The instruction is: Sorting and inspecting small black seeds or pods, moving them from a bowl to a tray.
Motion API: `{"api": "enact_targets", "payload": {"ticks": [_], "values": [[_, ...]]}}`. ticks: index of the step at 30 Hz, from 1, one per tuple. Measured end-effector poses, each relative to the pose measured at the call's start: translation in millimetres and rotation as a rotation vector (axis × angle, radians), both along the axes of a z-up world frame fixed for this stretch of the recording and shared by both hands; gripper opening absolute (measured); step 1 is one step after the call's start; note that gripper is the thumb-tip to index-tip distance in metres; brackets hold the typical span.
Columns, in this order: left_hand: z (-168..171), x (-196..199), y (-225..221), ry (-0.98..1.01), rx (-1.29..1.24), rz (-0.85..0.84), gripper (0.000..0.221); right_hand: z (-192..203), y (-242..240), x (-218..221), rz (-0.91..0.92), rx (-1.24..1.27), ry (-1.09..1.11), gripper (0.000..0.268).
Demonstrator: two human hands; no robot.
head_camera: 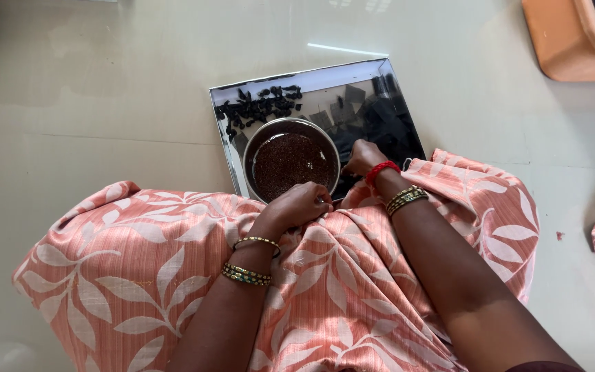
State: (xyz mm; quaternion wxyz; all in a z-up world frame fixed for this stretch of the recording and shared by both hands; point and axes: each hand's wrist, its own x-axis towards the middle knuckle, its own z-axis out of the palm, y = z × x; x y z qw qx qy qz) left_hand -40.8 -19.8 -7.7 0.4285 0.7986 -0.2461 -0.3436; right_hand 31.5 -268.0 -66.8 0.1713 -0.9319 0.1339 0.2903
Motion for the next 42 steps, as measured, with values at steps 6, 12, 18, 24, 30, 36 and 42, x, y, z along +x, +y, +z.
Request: {"api": "enact_targets", "payload": {"ticks": [6,12,18,24,30,36,42], "values": [[3.3,-0.6,3.3,-0.024,-0.030,0.015,0.029,3.5,-31.3,1.0,-0.136,0.238,-0.108,0.021],[8.1,1.0,3.9,0.017,-0.035,0.059,0.026,53.3,-28.0,-4.3,-0.254,0.266,-0.134,0.013],[-14.8,17.2,6.1,0.248,-0.261,0.621,0.030,111.7,10.1,-14.4,-0.404,0.880,-0.074,0.012],[9.8,22.5,12.0,0.467,-0.714,0.770,0.037,124.2,39.5,-19.0,-0.312,1.122,-0.005,0.012],[-22.3,27.5,14.0,0.516,-0.946,0.737,0.027,129.9,59.4,-24.5,-0.209,1.109,-0.018,0.019],[-9.7,31.7,18.1,0.523,-0.863,0.959,0.018,71.2,51.0,-15.4,-0.012,0.680,-0.260,0.021],[-21.3,42.9,21.0,0.328,-0.774,1.065,0.016,41.2,91.9,-35.7,0.457,0.306,-0.462,0.030]]}}
